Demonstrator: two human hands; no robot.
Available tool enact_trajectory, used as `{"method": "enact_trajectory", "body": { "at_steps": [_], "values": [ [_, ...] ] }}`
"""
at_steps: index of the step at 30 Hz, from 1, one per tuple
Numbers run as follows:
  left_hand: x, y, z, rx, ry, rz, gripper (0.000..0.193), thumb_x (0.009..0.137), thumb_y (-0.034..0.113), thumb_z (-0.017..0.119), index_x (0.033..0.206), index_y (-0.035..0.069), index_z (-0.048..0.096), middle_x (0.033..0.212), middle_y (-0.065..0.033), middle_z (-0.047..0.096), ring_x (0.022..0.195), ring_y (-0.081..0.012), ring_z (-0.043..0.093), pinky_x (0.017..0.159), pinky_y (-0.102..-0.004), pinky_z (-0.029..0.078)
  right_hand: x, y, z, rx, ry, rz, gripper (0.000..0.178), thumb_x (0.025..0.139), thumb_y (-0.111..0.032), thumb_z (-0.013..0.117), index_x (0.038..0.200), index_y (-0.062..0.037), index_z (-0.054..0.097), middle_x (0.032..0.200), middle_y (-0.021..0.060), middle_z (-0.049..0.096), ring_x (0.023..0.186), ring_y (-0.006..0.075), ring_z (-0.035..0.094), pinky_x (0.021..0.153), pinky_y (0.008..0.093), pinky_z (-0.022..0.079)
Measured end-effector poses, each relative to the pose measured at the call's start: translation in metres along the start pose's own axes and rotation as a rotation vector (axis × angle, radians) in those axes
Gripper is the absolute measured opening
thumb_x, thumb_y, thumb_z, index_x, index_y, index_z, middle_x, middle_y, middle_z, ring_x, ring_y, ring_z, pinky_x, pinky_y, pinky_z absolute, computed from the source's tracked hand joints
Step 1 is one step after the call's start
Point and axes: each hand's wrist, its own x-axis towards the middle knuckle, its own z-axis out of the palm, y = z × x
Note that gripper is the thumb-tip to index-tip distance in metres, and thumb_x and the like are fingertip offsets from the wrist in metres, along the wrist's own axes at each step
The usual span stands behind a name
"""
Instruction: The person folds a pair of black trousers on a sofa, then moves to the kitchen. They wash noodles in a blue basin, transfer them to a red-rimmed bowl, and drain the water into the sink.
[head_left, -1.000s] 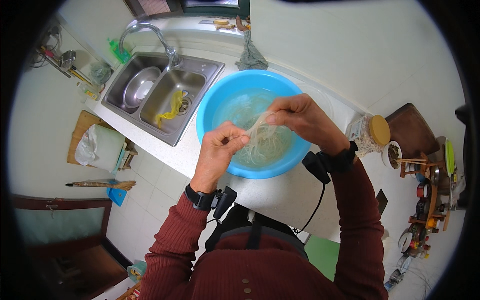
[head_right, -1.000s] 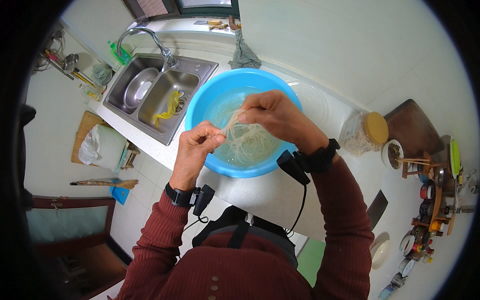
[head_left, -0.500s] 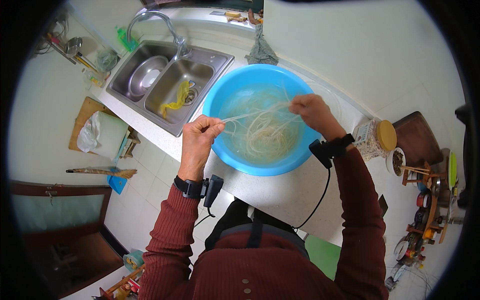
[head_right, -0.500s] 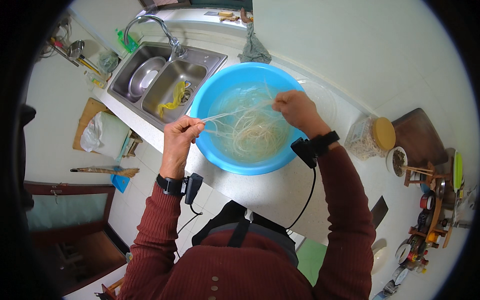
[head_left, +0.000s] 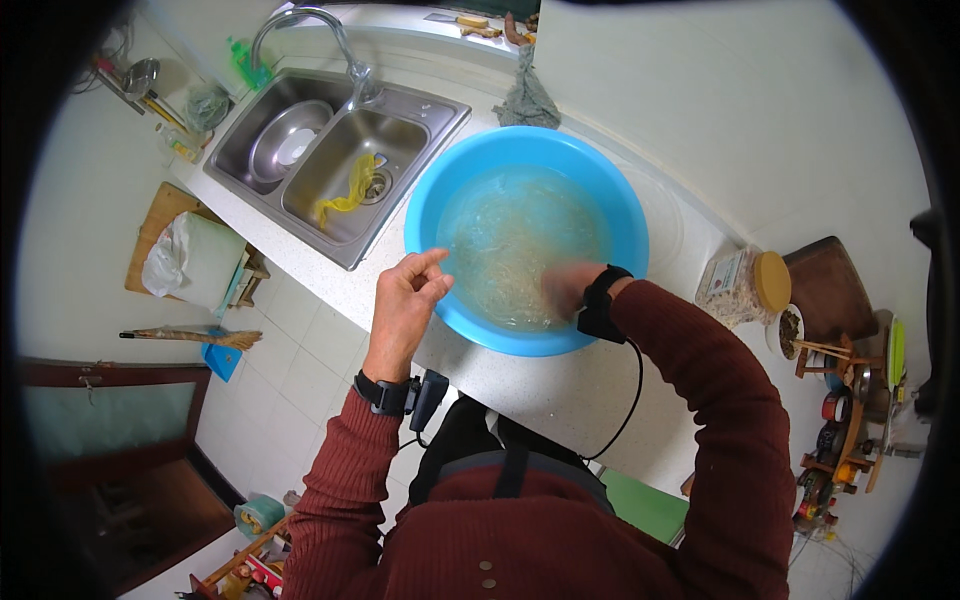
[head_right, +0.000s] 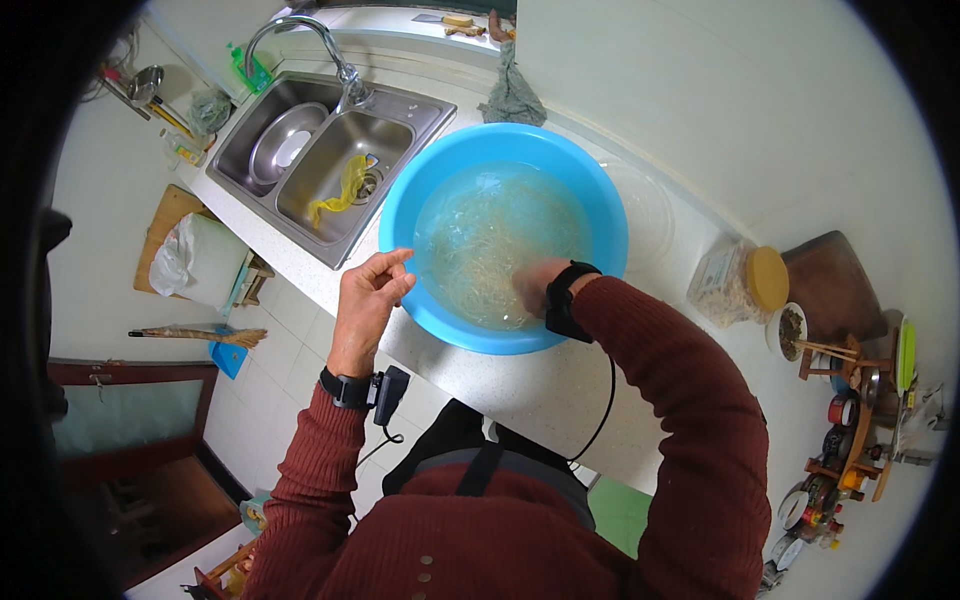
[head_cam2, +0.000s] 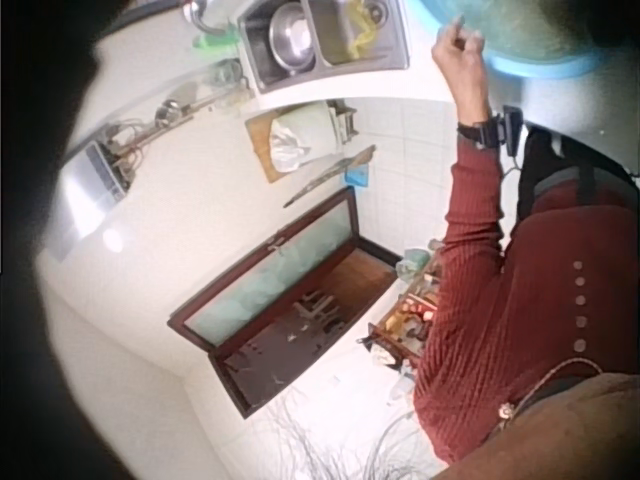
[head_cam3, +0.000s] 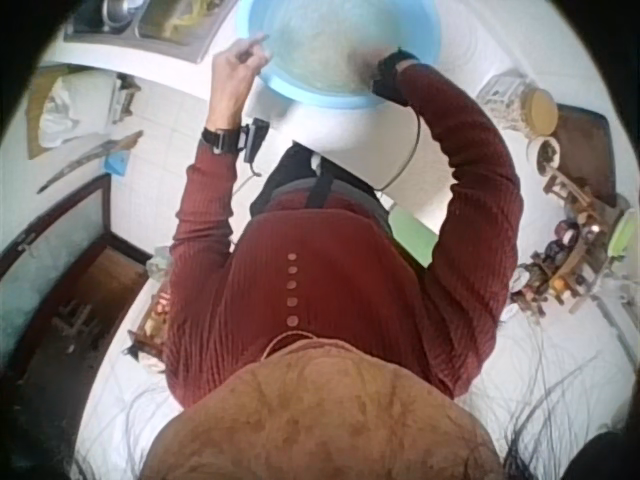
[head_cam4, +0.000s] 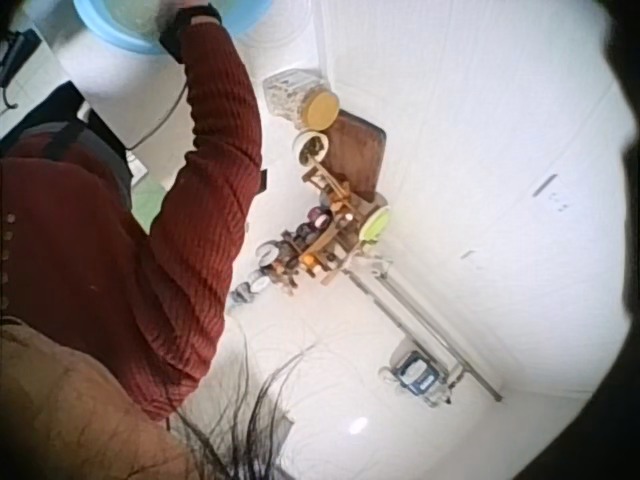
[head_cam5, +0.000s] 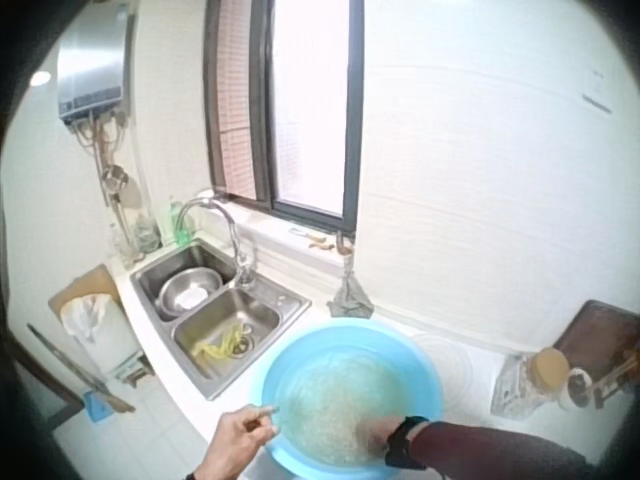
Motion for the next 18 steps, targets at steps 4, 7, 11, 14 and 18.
{"method": "enact_trajectory", "body": {
  "at_steps": [4, 7, 11, 14, 18],
  "values": [
    [-0.003, -0.005, -0.003, -0.03, 0.002, 0.008, 0.034, 0.091, -0.002, 0.074, 0.125, -0.006, 0.073, 0.087, 0.0019, 0.063, 0.078, -0.0072, 0.058, 0.076, -0.0246, 0.05, -0.01, 0.002, -0.005, 0.044, 0.022, -0.242, 0.007, 0.075, -0.002, 0.067, 0.079, 0.0036, 0.069, 0.07, 0.0138, 0.064, 0.066, 0.029, 0.06, 0.061, 0.0436, 0.047],
    [-0.004, -0.007, -0.002, -0.03, -0.018, 0.022, 0.032, 0.091, -0.002, 0.075, 0.123, -0.007, 0.073, 0.086, 0.0021, 0.062, 0.078, -0.0074, 0.057, 0.075, -0.0245, 0.049, -0.036, 0.003, -0.021, 0.243, 0.104, -0.371, 0.011, 0.072, -0.004, 0.067, 0.073, 0.0037, 0.06, 0.063, 0.0085, 0.051, 0.061, 0.0233, 0.048, 0.058, 0.0429, 0.038],
    [-0.007, -0.008, -0.001, -0.055, -0.025, 0.032, 0.031, 0.092, -0.001, 0.074, 0.122, -0.006, 0.073, 0.085, 0.0019, 0.06, 0.077, -0.0078, 0.056, 0.074, -0.025, 0.048, -0.096, 0.0, -0.057, 0.419, 0.331, -0.377, 0.008, 0.08, -0.006, 0.071, 0.08, 0.001, 0.067, 0.068, 0.0075, 0.059, 0.064, 0.0183, 0.053, 0.064, 0.0366, 0.046],
    [-0.009, -0.008, -0.001, -0.05, -0.029, 0.022, 0.03, 0.092, -0.002, 0.074, 0.122, -0.006, 0.074, 0.085, 0.0016, 0.06, 0.077, -0.0081, 0.056, 0.075, -0.0258, 0.049, -0.139, -0.011, -0.081, 0.627, 0.486, -0.333, 0.008, 0.084, -0.003, 0.074, 0.092, 0.0004, 0.075, 0.078, 0.0018, 0.071, 0.074, 0.0121, 0.063, 0.075, 0.0293, 0.053],
    [-0.01, -0.005, -0.002, -0.024, -0.034, 0.014, 0.03, 0.092, -0.002, 0.073, 0.122, -0.006, 0.074, 0.084, 0.002, 0.06, 0.077, -0.0081, 0.055, 0.076, -0.026, 0.05, -0.176, -0.011, -0.11, 0.63, 0.681, -0.496, 0.008, 0.089, 0.003, 0.071, 0.094, -0.0014, 0.075, 0.083, 0.0006, 0.071, 0.078, 0.0081, 0.063, 0.078, 0.0263, 0.054]
  ]
}}
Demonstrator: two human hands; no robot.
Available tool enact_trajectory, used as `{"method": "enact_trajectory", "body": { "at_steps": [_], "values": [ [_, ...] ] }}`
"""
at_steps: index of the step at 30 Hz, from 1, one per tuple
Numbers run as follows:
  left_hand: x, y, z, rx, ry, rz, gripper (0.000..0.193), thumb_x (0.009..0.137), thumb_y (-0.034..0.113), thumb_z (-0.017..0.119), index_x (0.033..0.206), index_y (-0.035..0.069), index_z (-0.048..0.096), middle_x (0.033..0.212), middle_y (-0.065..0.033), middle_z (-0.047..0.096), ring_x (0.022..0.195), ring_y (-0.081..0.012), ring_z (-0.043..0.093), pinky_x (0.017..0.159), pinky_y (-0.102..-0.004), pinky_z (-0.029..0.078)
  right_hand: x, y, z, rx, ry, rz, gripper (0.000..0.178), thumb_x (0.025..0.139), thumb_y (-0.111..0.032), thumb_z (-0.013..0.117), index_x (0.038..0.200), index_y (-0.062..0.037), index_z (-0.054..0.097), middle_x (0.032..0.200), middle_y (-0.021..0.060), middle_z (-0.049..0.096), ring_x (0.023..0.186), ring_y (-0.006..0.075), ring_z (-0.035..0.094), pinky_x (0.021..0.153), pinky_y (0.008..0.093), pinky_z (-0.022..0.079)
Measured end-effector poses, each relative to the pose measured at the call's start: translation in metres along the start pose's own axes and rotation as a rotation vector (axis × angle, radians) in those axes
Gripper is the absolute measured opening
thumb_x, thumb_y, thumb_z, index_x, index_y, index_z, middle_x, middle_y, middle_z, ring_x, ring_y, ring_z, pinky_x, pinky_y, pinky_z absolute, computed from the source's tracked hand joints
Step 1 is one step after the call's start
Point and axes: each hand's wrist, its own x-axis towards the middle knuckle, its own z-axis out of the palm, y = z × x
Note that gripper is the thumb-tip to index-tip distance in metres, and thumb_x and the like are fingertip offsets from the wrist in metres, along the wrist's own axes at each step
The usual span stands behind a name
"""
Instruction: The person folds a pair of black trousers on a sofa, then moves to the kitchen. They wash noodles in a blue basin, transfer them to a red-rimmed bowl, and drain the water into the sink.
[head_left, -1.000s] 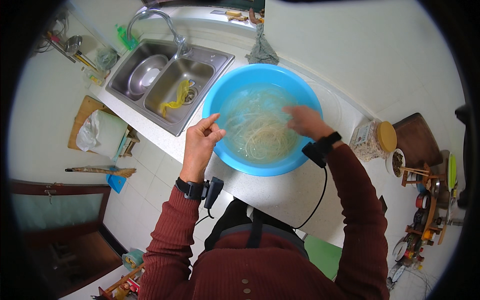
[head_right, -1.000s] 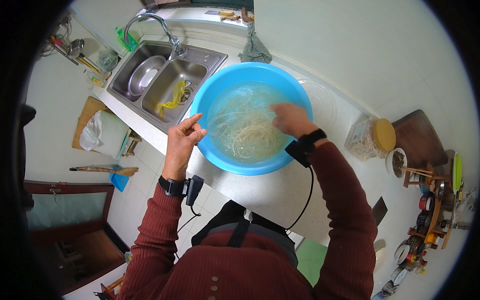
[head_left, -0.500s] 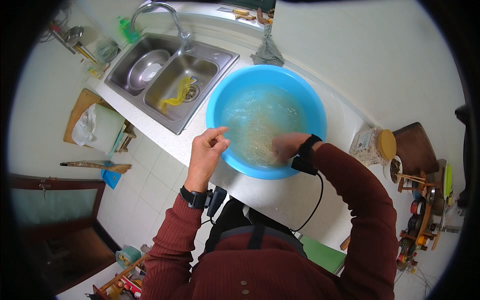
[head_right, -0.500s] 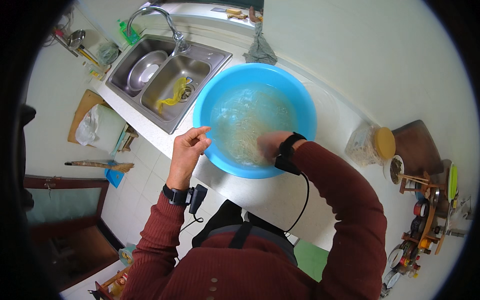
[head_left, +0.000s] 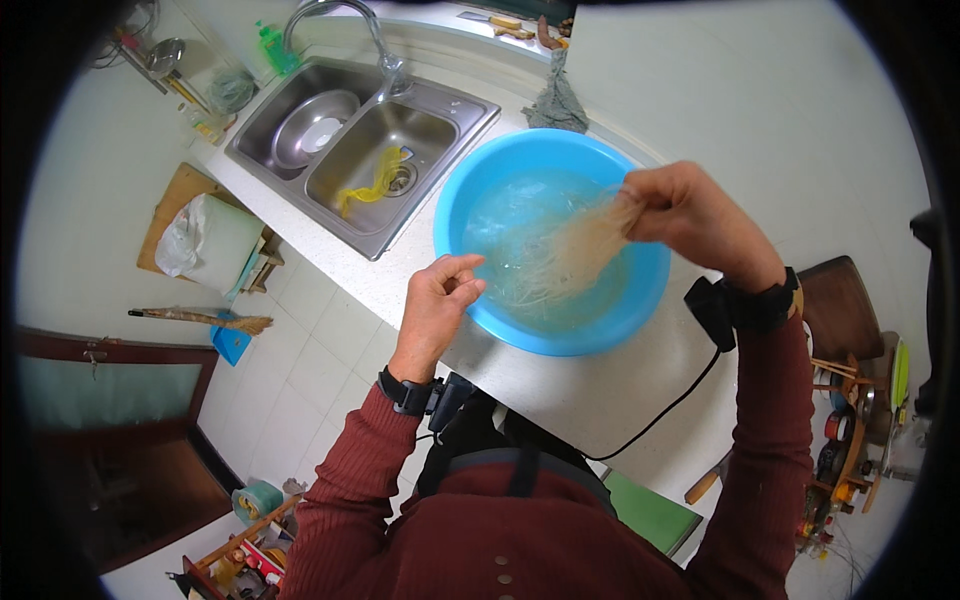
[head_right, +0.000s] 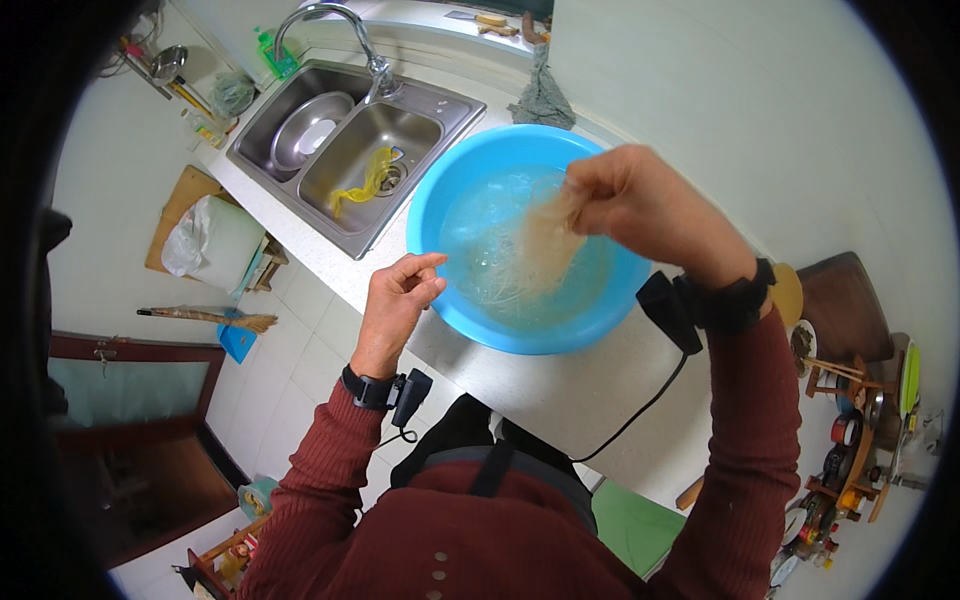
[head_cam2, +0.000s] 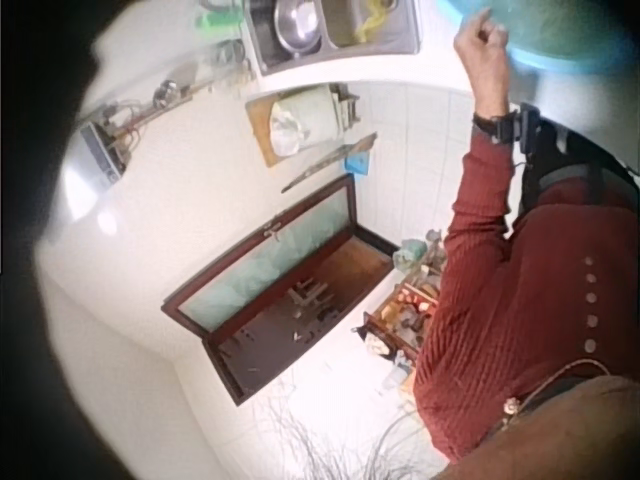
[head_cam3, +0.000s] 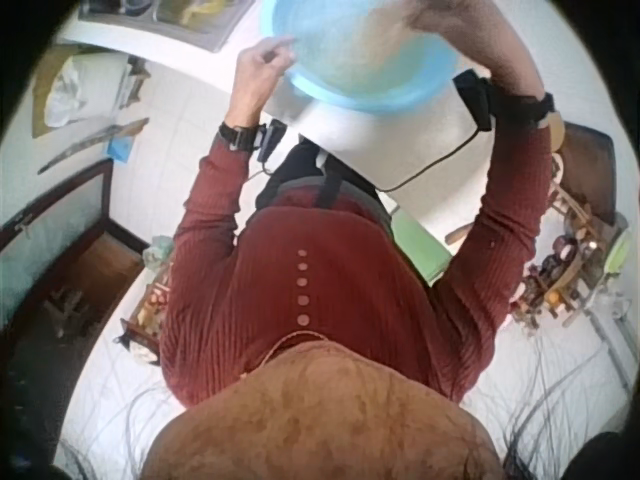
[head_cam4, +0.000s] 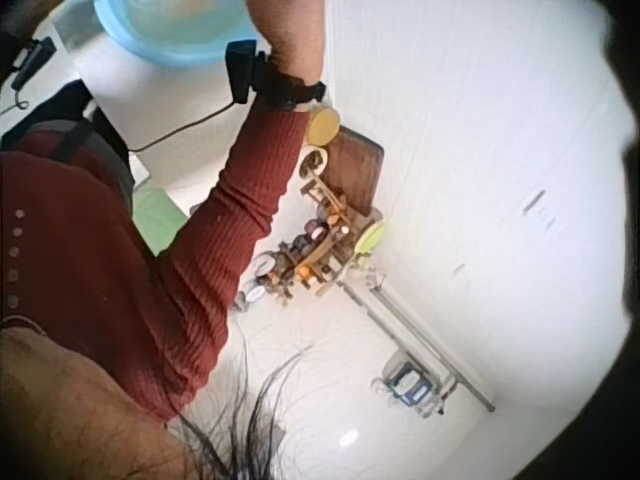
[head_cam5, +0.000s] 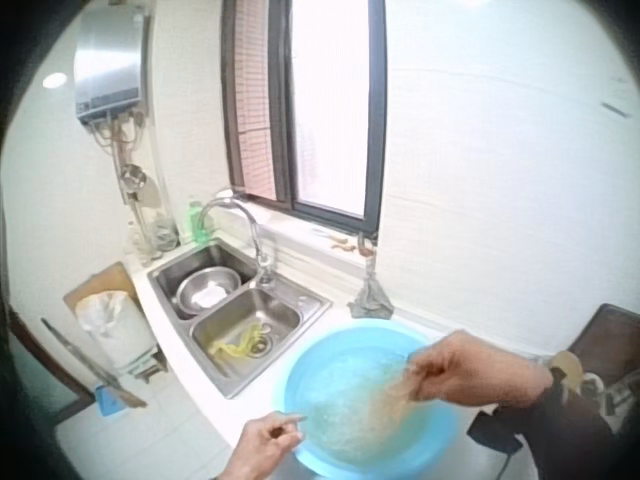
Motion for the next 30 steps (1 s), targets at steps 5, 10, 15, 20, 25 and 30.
{"method": "enact_trajectory", "body": {
  "at_steps": [5, 10, 15, 20, 25, 30],
  "values": [
    [-0.004, 0.004, 0.0, 0.0, 0.027, -0.035, 0.031, 0.092, -0.002, 0.073, 0.123, -0.006, 0.074, 0.082, 0.0023, 0.059, 0.076, -0.008, 0.054, 0.078, -0.0261, 0.05, 0.006, 0.017, -0.009, -0.037, 0.257, 0.06, 0.01, 0.093, -0.006, 0.07, 0.1, -0.0025, 0.075, 0.083, -0.0006, 0.069, 0.075, 0.0085, 0.06, 0.072, 0.0263, 0.051],
    [-0.009, 0.006, -0.003, 0.011, 0.031, -0.034, 0.031, 0.093, -0.002, 0.073, 0.124, -0.007, 0.073, 0.083, 0.0028, 0.059, 0.076, -0.0077, 0.054, 0.078, -0.026, 0.05, 0.025, 0.09, 0.034, -0.396, 0.24, 0.191, 0.043, 0.089, -0.01, 0.071, 0.131, -0.0036, 0.068, 0.099, 0.0156, 0.072, 0.089, 0.0263, 0.067, 0.081, 0.039, 0.054],
    [-0.014, 0.004, -0.008, -0.002, 0.051, -0.076, 0.03, 0.093, -0.002, 0.073, 0.122, -0.006, 0.074, 0.083, 0.0034, 0.058, 0.075, -0.007, 0.053, 0.077, -0.0251, 0.049, 0.043, 0.124, 0.069, -0.637, -0.002, 0.25, 0.056, 0.089, -0.004, 0.062, 0.145, -0.01, 0.059, 0.113, 0.0211, 0.074, 0.111, 0.0421, 0.07, 0.094, 0.051, 0.056],
    [-0.017, 0.002, -0.016, -0.046, 0.065, -0.072, 0.028, 0.094, -0.002, 0.073, 0.121, -0.005, 0.074, 0.084, 0.0031, 0.057, 0.076, -0.0065, 0.052, 0.076, -0.0244, 0.048, 0.091, 0.117, 0.097, -0.764, -0.244, 0.204, 0.056, 0.091, -0.006, 0.063, 0.146, -0.0121, 0.057, 0.115, 0.0193, 0.075, 0.108, 0.0395, 0.072, 0.092, 0.0519, 0.057],
    [-0.024, 0.002, -0.026, -0.079, 0.112, -0.093, 0.027, 0.094, -0.001, 0.073, 0.12, -0.005, 0.075, 0.086, 0.0034, 0.056, 0.077, -0.0065, 0.051, 0.073, -0.024, 0.047, 0.139, 0.118, 0.13, -0.818, -0.396, 0.058, 0.062, 0.095, -0.025, 0.07, 0.154, -0.0141, 0.052, 0.112, 0.0212, 0.075, 0.105, 0.0412, 0.072, 0.09, 0.0517, 0.056],
    [-0.03, -0.003, -0.04, -0.122, 0.155, -0.084, 0.025, 0.093, -0.003, 0.073, 0.118, -0.002, 0.076, 0.085, 0.0037, 0.056, 0.075, -0.0064, 0.051, 0.069, -0.024, 0.046, 0.163, 0.132, 0.149, -0.863, -0.485, 0.086, 0.062, 0.099, -0.05, 0.066, 0.147, -0.0111, 0.059, 0.115, 0.0216, 0.075, 0.111, 0.041, 0.071, 0.097, 0.0515, 0.054]
  ]
}}
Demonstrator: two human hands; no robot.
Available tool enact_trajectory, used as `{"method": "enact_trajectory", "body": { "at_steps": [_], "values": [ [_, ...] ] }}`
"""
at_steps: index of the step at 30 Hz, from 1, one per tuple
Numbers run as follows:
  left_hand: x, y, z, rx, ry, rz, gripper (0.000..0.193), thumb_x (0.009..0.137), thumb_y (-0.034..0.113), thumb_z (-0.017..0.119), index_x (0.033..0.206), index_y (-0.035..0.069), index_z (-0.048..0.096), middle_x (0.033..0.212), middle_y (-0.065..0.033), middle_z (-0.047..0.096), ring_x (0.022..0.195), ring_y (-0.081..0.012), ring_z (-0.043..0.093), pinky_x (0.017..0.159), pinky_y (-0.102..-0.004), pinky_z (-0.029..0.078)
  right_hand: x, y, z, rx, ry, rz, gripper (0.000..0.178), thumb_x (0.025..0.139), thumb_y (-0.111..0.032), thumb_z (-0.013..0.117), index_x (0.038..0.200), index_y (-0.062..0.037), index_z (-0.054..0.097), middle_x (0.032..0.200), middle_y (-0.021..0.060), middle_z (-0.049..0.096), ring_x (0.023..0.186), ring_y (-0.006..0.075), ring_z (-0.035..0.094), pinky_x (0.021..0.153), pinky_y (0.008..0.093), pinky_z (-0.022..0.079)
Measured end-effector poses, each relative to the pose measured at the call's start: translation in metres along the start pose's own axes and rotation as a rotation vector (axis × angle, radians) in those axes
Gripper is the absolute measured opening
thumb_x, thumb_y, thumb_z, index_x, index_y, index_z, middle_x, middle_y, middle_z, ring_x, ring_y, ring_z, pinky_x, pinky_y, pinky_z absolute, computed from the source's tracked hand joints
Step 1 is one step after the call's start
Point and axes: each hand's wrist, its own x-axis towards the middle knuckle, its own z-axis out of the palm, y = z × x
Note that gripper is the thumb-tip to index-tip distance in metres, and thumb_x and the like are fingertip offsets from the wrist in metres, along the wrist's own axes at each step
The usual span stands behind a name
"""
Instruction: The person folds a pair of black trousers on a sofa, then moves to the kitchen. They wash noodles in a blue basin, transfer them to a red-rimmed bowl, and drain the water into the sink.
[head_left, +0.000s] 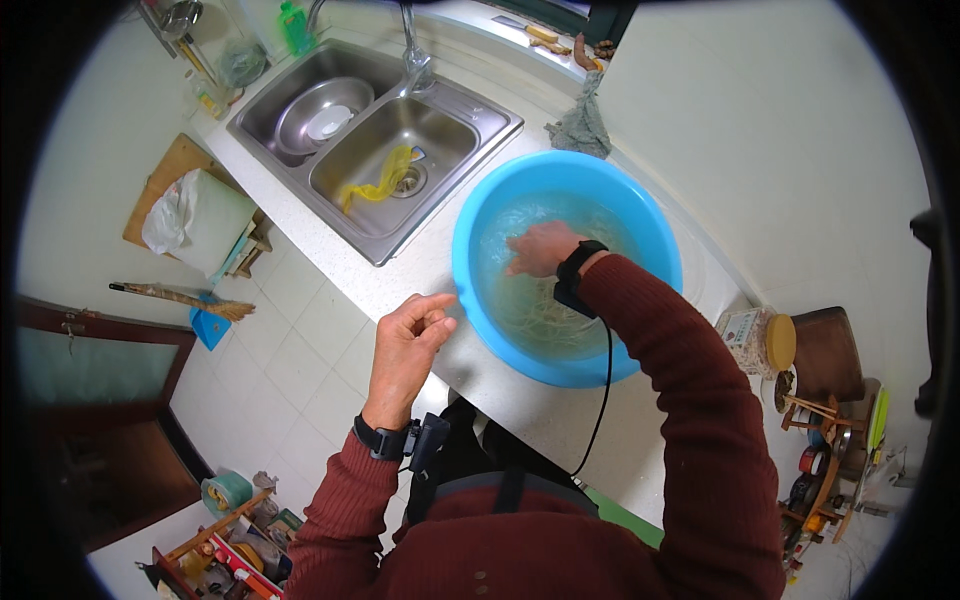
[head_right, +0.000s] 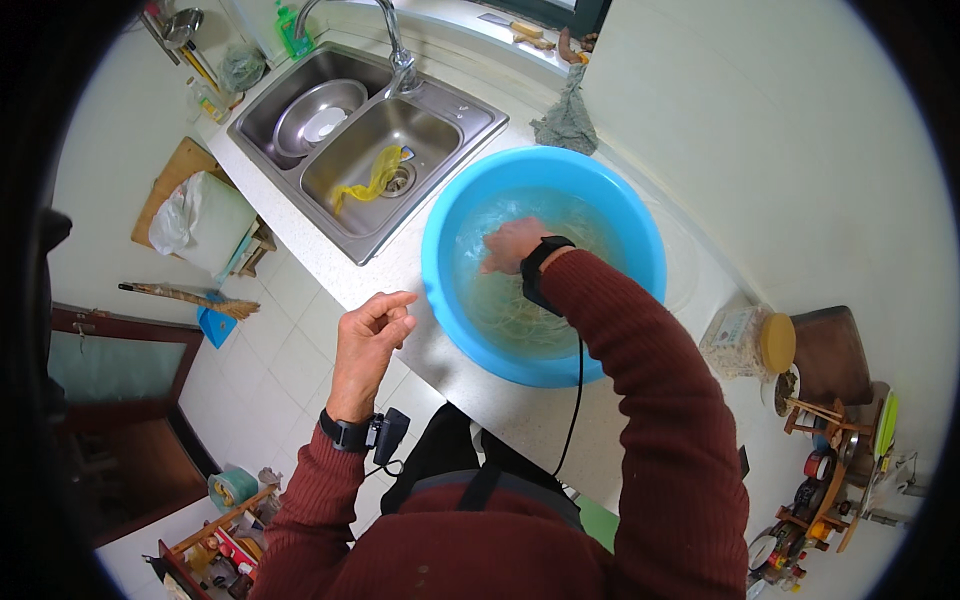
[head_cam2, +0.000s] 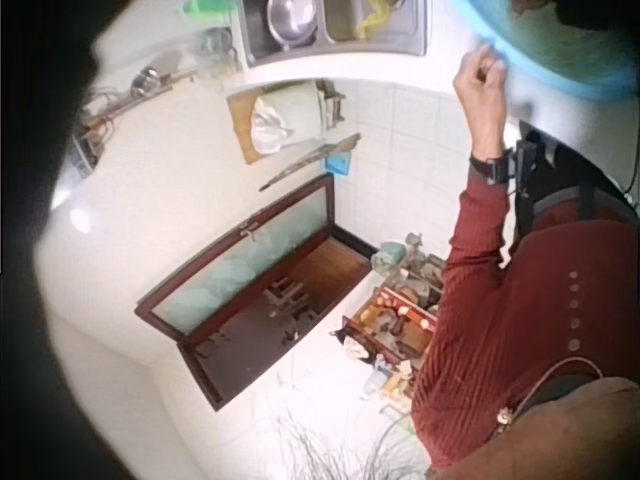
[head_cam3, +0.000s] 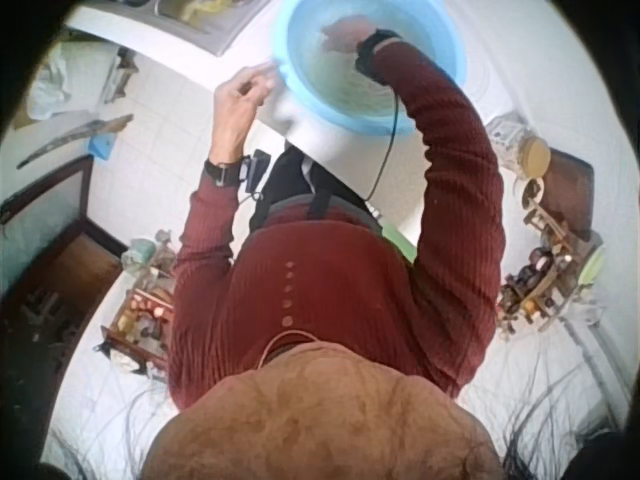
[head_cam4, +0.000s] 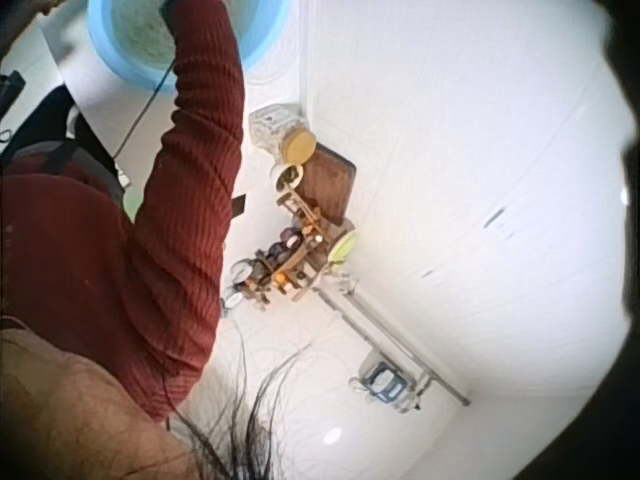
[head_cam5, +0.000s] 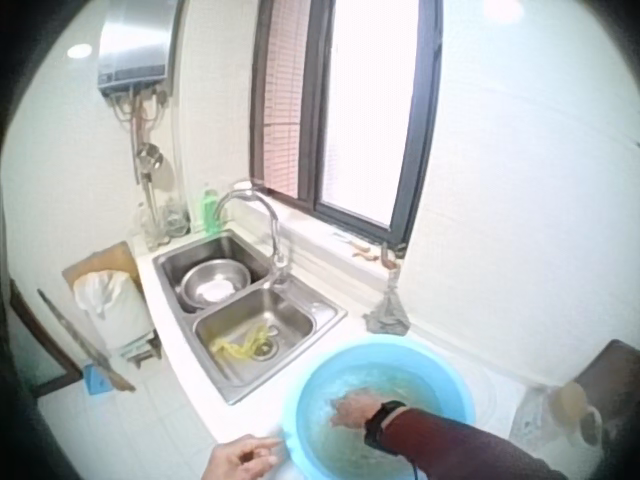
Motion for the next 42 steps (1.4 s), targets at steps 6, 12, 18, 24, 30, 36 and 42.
{"method": "enact_trajectory", "body": {
  "at_steps": [6, 12, 18, 24, 30, 36, 42],
  "values": [
    [0.001, -0.005, -0.01, 0.009, 0.025, 0.021, 0.025, 0.094, -0.003, 0.073, 0.119, -0.002, 0.076, 0.084, 0.0041, 0.055, 0.072, -0.0063, 0.05, 0.066, -0.0248, 0.046, -0.029, 0.017, 0.005, 0.036, -0.212, 0.176, 0.065, 0.101, -0.063, 0.059, 0.126, -0.0057, 0.076, 0.122, 0.0184, 0.075, 0.116, 0.0365, 0.07, 0.102, 0.0495, 0.053],
    [0.004, -0.001, 0.003, 0.009, -0.019, 0.0, 0.024, 0.095, -0.001, 0.073, 0.119, -0.002, 0.076, 0.083, 0.0042, 0.056, 0.072, -0.0064, 0.05, 0.065, -0.025, 0.045, -0.081, 0.029, 0.03, 0.234, -0.334, 0.205, 0.082, 0.099, -0.075, 0.054, 0.13, -0.002, 0.074, 0.125, 0.0208, 0.073, 0.12, 0.0374, 0.067, 0.103, 0.0507, 0.05],
    [0.005, 0.002, 0.019, 0.036, -0.068, -0.014, 0.025, 0.095, -0.001, 0.073, 0.12, -0.002, 0.076, 0.084, 0.0034, 0.056, 0.072, -0.0067, 0.05, 0.065, -0.0251, 0.045, -0.117, 0.019, 0.04, 0.365, -0.499, 0.244, 0.084, 0.101, -0.075, 0.049, 0.128, 0.0014, 0.073, 0.122, 0.0208, 0.072, 0.115, 0.0363, 0.067, 0.101, 0.0475, 0.049],
    [0.0, -0.002, 0.024, 0.005, -0.094, 0.011, 0.026, 0.095, -0.002, 0.072, 0.121, -0.002, 0.076, 0.084, 0.0028, 0.056, 0.072, -0.0068, 0.051, 0.065, -0.0252, 0.045, -0.127, 0.005, 0.033, 0.414, -0.546, 0.193, 0.081, 0.099, -0.078, 0.051, 0.117, -0.0023, 0.076, 0.105, 0.0149, 0.073, 0.099, 0.0298, 0.068, 0.088, 0.0429, 0.051],
    [-0.004, -0.007, 0.021, -0.02, -0.078, 0.014, 0.026, 0.095, -0.002, 0.072, 0.121, -0.002, 0.076, 0.084, 0.0032, 0.056, 0.073, -0.0062, 0.051, 0.064, -0.0249, 0.046, -0.135, 0.004, 0.011, 0.543, -0.663, 0.228, 0.068, 0.094, -0.071, 0.065, 0.109, -0.006, 0.076, 0.083, 0.0093, 0.068, 0.078, 0.0257, 0.065, 0.073, 0.0401, 0.05],
    [-0.006, -0.009, 0.025, -0.047, -0.084, 0.033, 0.025, 0.095, -0.003, 0.072, 0.12, -0.001, 0.076, 0.085, 0.0036, 0.056, 0.073, -0.006, 0.052, 0.065, -0.0242, 0.047, -0.146, 0.007, 0.017, 0.515, -0.626, 0.049, 0.046, 0.081, -0.047, 0.086, 0.1, -0.0077, 0.075, 0.071, 0.0039, 0.062, 0.069, 0.0224, 0.061, 0.065, 0.0376, 0.046],
    [-0.006, -0.014, 0.028, -0.037, -0.118, 0.059, 0.024, 0.095, -0.002, 0.071, 0.119, -0.002, 0.075, 0.085, 0.0036, 0.057, 0.073, -0.0064, 0.051, 0.065, -0.0244, 0.046, -0.152, 0.016, 0.033, 0.634, -0.505, -0.004, 0.04, 0.066, -0.02, 0.092, 0.098, -0.0032, 0.076, 0.082, 0.009, 0.073, 0.077, 0.0254, 0.067, 0.069, 0.042, 0.05]
  ]
}}
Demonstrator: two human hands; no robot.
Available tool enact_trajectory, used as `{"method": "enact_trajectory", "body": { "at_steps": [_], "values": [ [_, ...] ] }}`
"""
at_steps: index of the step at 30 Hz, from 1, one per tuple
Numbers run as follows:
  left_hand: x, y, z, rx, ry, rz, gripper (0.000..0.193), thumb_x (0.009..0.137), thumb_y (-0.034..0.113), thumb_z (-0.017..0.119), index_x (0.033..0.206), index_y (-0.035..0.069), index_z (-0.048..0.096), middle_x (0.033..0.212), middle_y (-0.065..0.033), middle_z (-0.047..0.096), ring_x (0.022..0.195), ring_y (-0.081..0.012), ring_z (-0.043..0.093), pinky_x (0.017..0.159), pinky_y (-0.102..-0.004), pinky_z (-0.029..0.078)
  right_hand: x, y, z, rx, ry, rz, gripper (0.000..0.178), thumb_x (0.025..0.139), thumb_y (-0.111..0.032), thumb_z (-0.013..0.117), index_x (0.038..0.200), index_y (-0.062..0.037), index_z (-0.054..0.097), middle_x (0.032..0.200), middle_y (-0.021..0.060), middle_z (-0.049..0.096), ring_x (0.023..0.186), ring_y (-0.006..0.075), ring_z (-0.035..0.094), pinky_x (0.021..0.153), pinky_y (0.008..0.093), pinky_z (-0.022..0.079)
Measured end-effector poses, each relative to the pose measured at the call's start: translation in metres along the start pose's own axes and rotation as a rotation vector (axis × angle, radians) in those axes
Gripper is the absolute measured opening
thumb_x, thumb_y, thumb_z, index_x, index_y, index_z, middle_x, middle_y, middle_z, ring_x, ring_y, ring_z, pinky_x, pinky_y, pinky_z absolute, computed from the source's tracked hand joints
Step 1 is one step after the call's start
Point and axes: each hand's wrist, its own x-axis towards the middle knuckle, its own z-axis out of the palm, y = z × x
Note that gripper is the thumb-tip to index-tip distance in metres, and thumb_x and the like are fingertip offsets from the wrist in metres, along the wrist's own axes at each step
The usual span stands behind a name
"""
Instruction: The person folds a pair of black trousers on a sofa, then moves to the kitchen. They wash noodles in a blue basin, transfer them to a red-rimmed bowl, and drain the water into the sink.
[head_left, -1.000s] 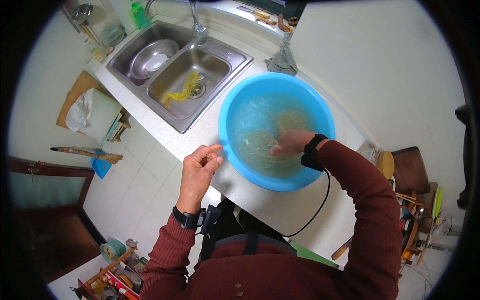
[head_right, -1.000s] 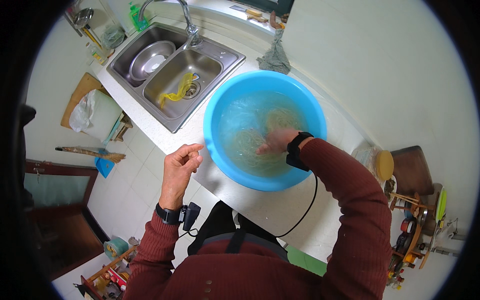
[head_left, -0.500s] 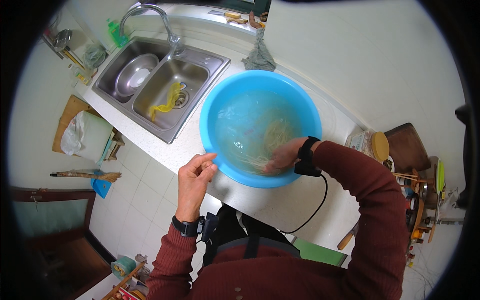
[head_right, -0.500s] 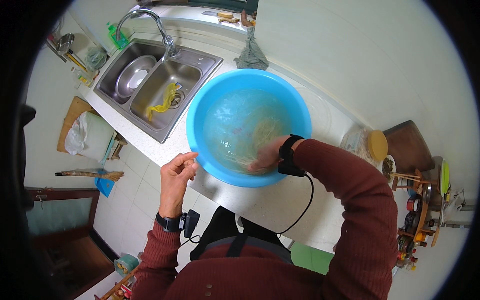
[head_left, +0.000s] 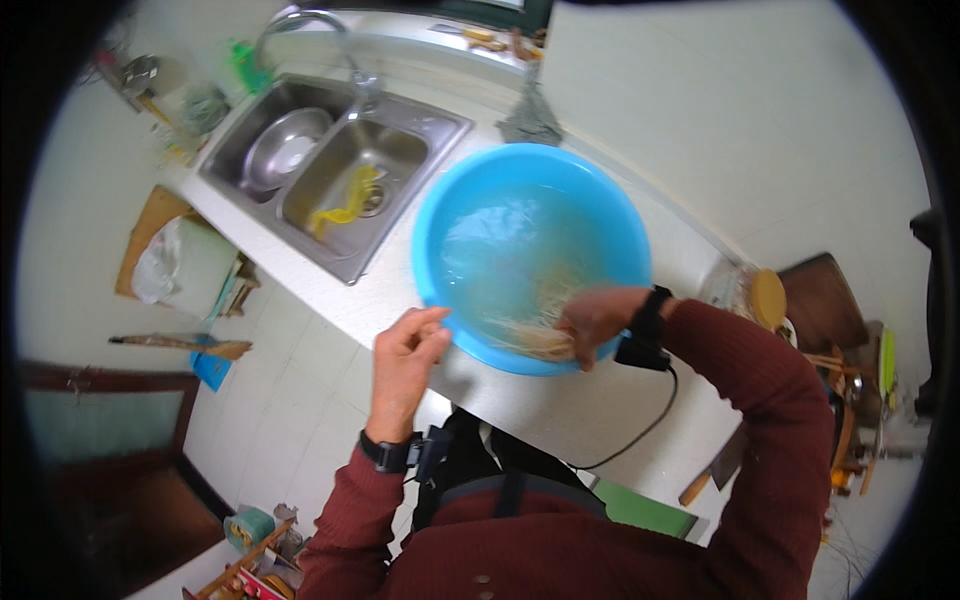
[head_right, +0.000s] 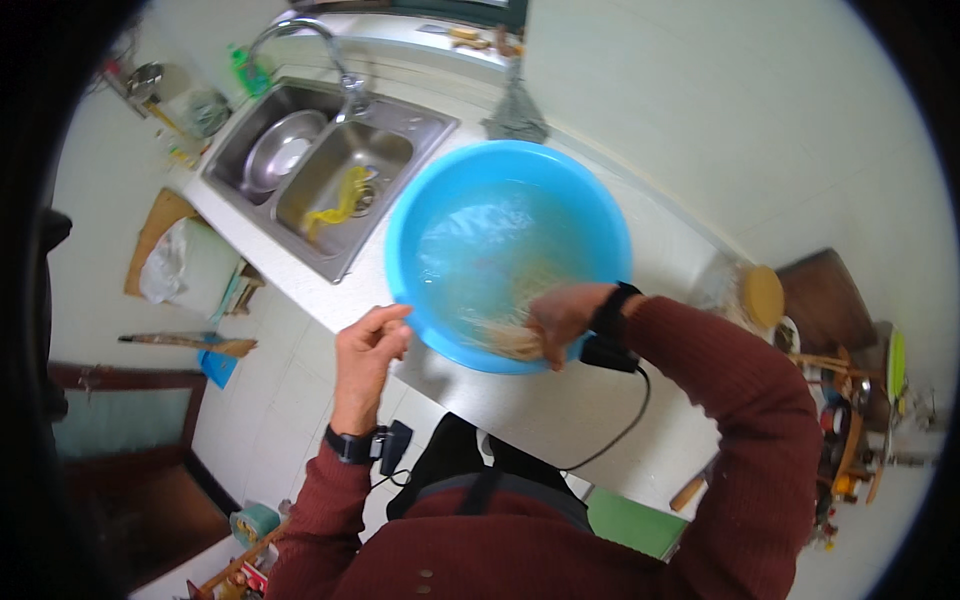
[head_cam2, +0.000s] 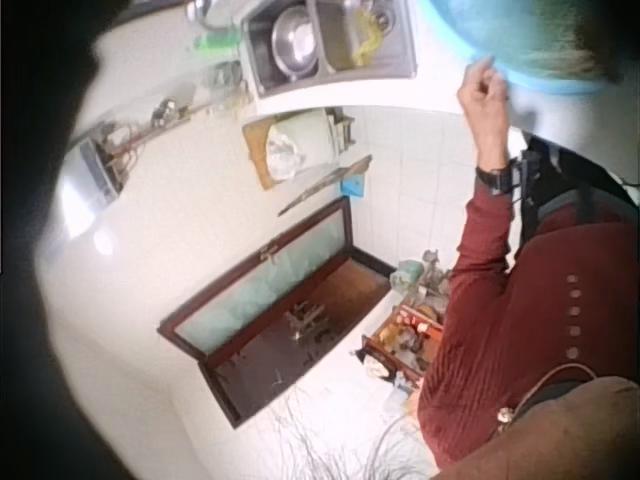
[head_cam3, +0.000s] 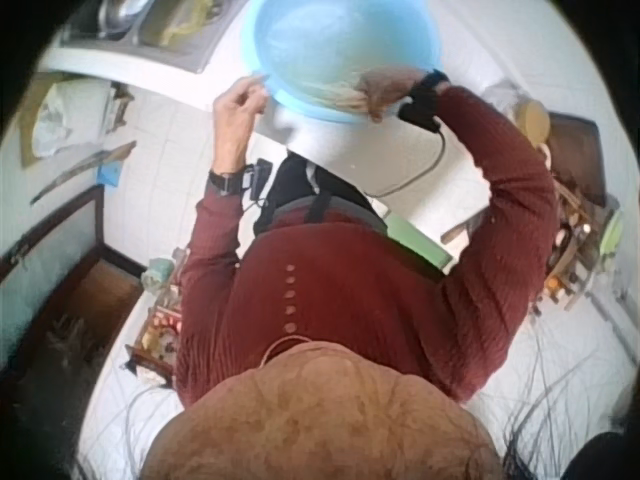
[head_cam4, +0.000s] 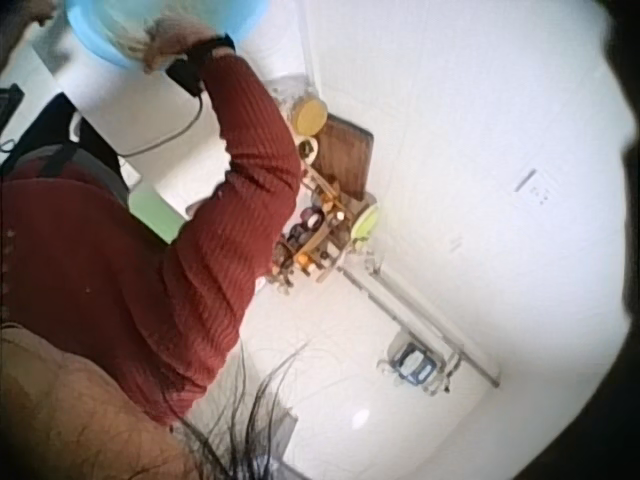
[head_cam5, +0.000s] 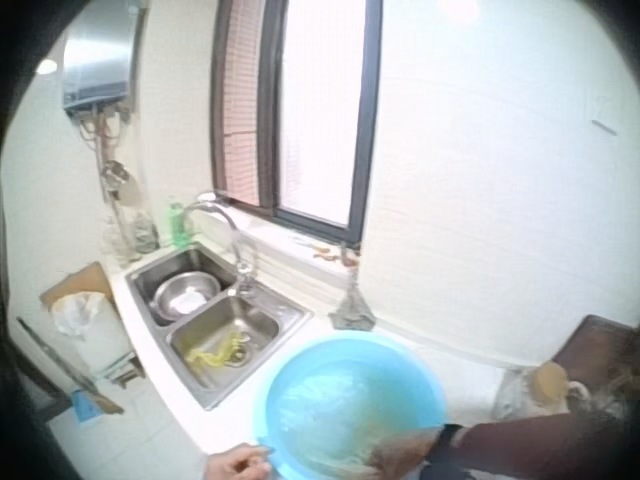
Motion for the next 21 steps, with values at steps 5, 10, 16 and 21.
{"method": "enact_trajectory", "body": {
  "at_steps": [5, 10, 16, 21],
  "values": [
    [0.004, 0.003, 0.011, 0.042, -0.007, 0.059, 0.025, 0.095, -0.001, 0.071, 0.119, 0.0, 0.076, 0.082, 0.0033, 0.059, 0.071, -0.0067, 0.051, 0.065, -0.0253, 0.045, -0.01, -0.006, 0.005, -0.05, 0.131, -0.047, 0.026, 0.075, -0.012, 0.082, 0.099, -0.0027, 0.077, 0.079, 0.0088, 0.072, 0.076, 0.024, 0.066, 0.07, 0.0406, 0.052],
    [0.01, 0.008, 0.022, 0.051, -0.021, 0.095, 0.025, 0.095, -0.001, 0.072, 0.119, 0.0, 0.075, 0.08, 0.0036, 0.059, 0.072, -0.0063, 0.052, 0.066, -0.0243, 0.046, -0.019, 0.003, 0.01, 0.213, 0.223, -0.059, 0.017, 0.081, -0.009, 0.076, 0.097, -0.0031, 0.074, 0.075, -0.0034, 0.065, 0.068, 0.0091, 0.056, 0.062, 0.0298, 0.046],
    [0.011, 0.018, 0.025, 0.011, -0.038, 0.027, 0.025, 0.096, -0.001, 0.072, 0.121, -0.001, 0.076, 0.084, 0.0029, 0.061, 0.073, -0.0066, 0.055, 0.067, -0.0246, 0.05, -0.067, -0.004, -0.016, 0.378, 0.598, -0.265, 0.018, 0.073, -0.003, 0.074, 0.091, -0.0022, 0.078, 0.074, -0.0014, 0.069, 0.065, 0.0097, 0.059, 0.061, 0.0287, 0.049],
    [0.014, 0.026, 0.034, 0.034, -0.037, 0.056, 0.026, 0.096, -0.001, 0.072, 0.121, -0.002, 0.076, 0.084, 0.0026, 0.061, 0.073, -0.0069, 0.055, 0.066, -0.0253, 0.05, -0.122, -0.03, -0.039, 0.231, 0.845, -0.216, 0.019, 0.077, -0.002, 0.077, 0.096, -0.0035, 0.08, 0.081, 0.0016, 0.073, 0.074, 0.0131, 0.065, 0.075, 0.0312, 0.055]
  ]
}}
